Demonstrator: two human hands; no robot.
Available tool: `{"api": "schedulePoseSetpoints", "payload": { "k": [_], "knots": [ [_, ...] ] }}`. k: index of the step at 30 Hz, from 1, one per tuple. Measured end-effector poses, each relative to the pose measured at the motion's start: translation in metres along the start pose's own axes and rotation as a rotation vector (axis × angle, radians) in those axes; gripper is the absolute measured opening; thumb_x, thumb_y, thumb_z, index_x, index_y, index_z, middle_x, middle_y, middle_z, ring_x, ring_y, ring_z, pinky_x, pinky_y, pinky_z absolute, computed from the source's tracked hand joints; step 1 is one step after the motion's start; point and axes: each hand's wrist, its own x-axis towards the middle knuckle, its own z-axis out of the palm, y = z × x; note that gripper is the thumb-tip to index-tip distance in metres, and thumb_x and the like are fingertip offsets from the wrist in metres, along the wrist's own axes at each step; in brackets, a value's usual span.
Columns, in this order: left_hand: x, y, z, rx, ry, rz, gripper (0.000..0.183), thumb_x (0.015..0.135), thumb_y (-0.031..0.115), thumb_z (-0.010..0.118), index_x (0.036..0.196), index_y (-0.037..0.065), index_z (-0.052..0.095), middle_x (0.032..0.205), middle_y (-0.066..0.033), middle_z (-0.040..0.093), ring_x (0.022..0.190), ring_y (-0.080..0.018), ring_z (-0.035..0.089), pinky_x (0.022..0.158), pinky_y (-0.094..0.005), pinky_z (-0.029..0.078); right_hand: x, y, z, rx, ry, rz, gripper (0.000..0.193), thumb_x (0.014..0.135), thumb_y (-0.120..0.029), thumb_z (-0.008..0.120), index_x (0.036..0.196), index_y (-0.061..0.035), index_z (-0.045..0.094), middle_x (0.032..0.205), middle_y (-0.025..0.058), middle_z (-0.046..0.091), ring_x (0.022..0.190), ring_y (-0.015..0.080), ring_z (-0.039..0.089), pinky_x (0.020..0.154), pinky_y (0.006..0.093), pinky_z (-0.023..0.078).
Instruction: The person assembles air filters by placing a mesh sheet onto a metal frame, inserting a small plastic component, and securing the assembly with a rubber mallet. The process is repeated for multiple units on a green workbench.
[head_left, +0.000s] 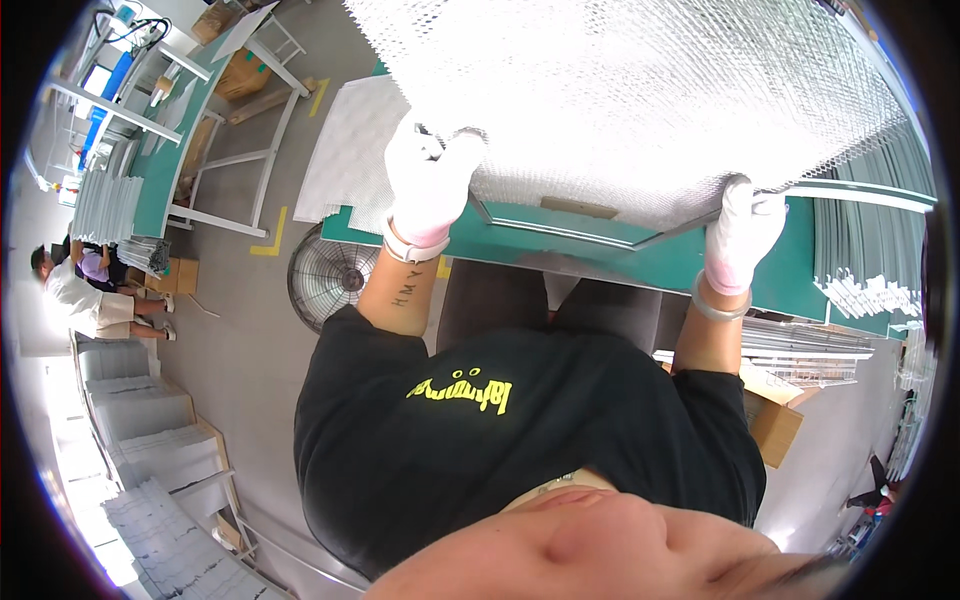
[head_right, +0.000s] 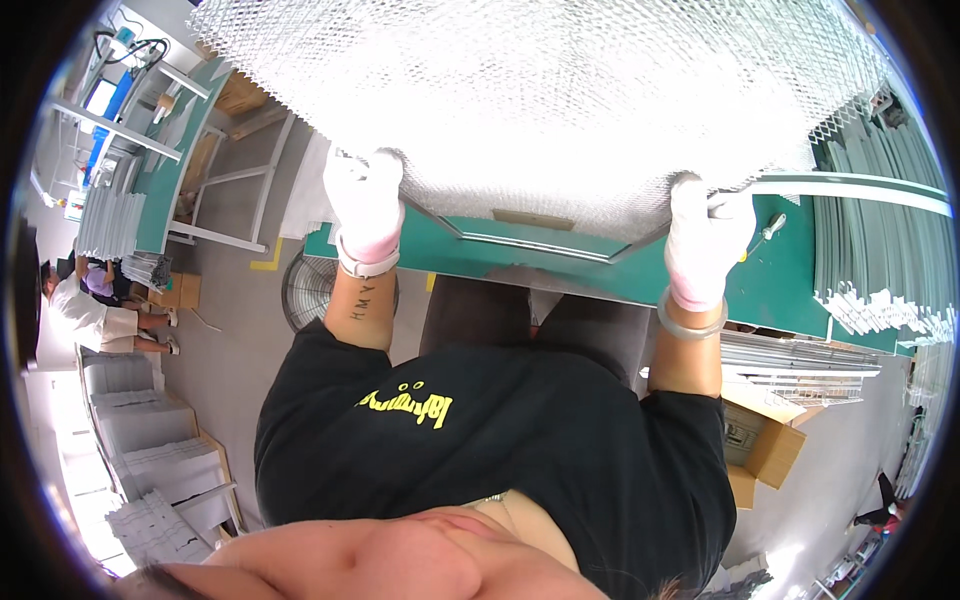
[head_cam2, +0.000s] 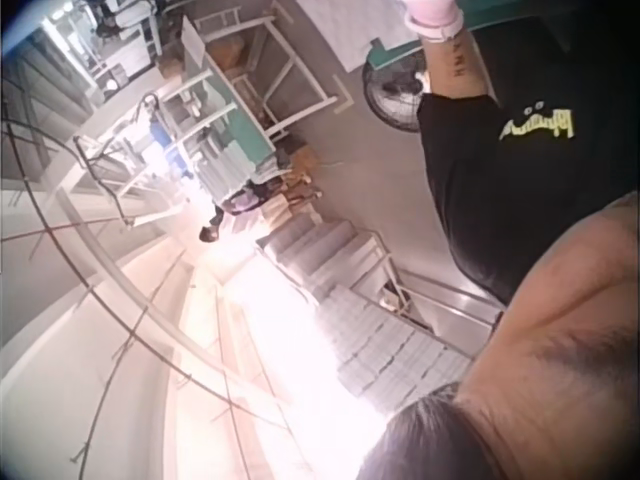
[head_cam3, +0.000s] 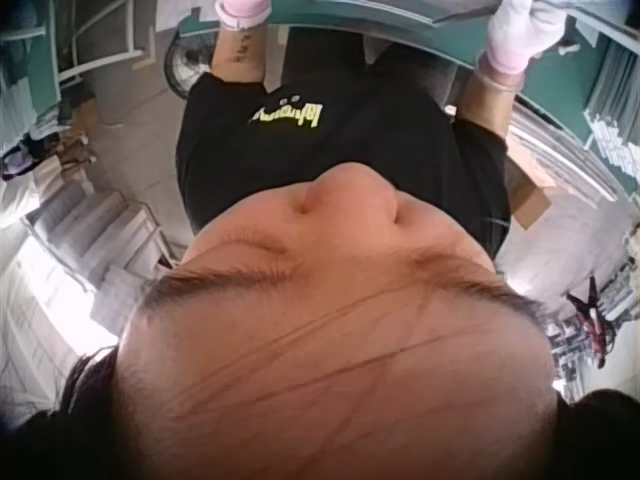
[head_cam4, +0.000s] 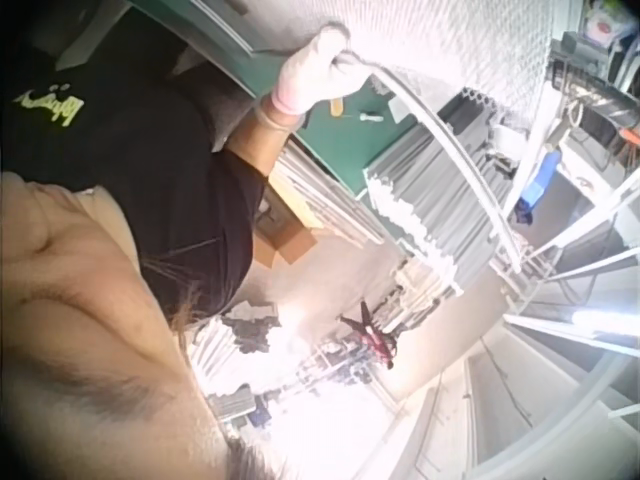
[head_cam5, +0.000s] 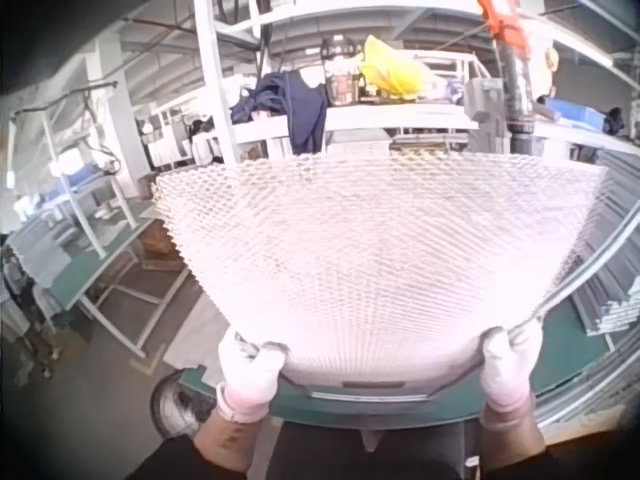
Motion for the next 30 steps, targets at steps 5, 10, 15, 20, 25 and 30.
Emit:
{"api": "schedulePoseSetpoints", "payload": {
  "k": [5,10,15,20,25,30],
  "knots": [
    [-0.003,-0.005,-0.007,0.06,-0.031,0.068,0.019,0.078,-0.007,0.066,0.096,-0.003,0.064,0.076,0.001,0.059,0.062,-0.0023,0.044,0.055,-0.0188,0.038,0.0,-0.008,0.002,0.068,-0.051,0.032,0.038,0.084,0.0,0.07,0.062,-0.0108,0.041,0.061,-0.0032,0.048,0.06,0.0043,0.04,0.055,0.0222,0.035],
    [-0.001,0.001,0.0,0.044,-0.013,0.052,0.015,0.08,-0.008,0.064,0.094,-0.003,0.063,0.078,-0.0002,0.058,0.064,-0.0031,0.045,0.057,-0.0194,0.039,0.0,-0.01,0.002,0.033,-0.035,0.054,0.037,0.084,0.0,0.069,0.062,-0.0103,0.041,0.062,-0.0026,0.048,0.06,0.0052,0.039,0.055,0.0225,0.035],
    [-0.005,-0.003,0.008,0.0,0.096,0.135,0.022,0.084,-0.01,0.058,0.105,-0.004,0.06,0.091,-0.0038,0.059,0.072,-0.0054,0.049,0.063,-0.0207,0.042,-0.005,0.009,-0.01,-0.084,-0.061,-0.039,0.012,0.088,-0.006,0.062,0.081,0.0027,0.058,0.071,0.0,0.054,0.068,0.008,0.044,0.062,0.0252,0.038],
    [-0.016,-0.001,0.016,0.093,0.203,0.185,0.034,0.087,-0.012,0.049,0.12,-0.004,0.053,0.102,-0.0068,0.058,0.083,-0.01,0.053,0.075,-0.0245,0.047,-0.01,0.003,-0.012,-0.043,-0.075,-0.02,0.012,0.089,-0.008,0.058,0.092,0.0033,0.06,0.078,0.0003,0.054,0.071,0.0087,0.042,0.065,0.0244,0.037],
    [-0.022,-0.001,0.014,0.118,0.183,0.244,0.039,0.088,-0.01,0.048,0.127,-0.01,0.053,0.107,-0.0118,0.061,0.09,-0.0153,0.058,0.082,-0.0275,0.049,-0.012,-0.003,-0.015,0.034,-0.104,-0.014,0.014,0.092,-0.011,0.059,0.098,0.0014,0.057,0.081,-0.0019,0.052,0.072,0.0071,0.04,0.066,0.0222,0.035],
    [-0.025,-0.002,0.013,0.208,0.2,0.291,0.042,0.087,-0.009,0.047,0.129,-0.012,0.051,0.114,-0.0162,0.063,0.097,-0.0191,0.061,0.087,-0.0299,0.049,-0.016,0.003,-0.016,0.293,-0.127,-0.015,0.016,0.092,-0.01,0.061,0.101,0.0029,0.059,0.082,-0.0023,0.056,0.073,0.0056,0.043,0.069,0.0211,0.036]
  ]
}}
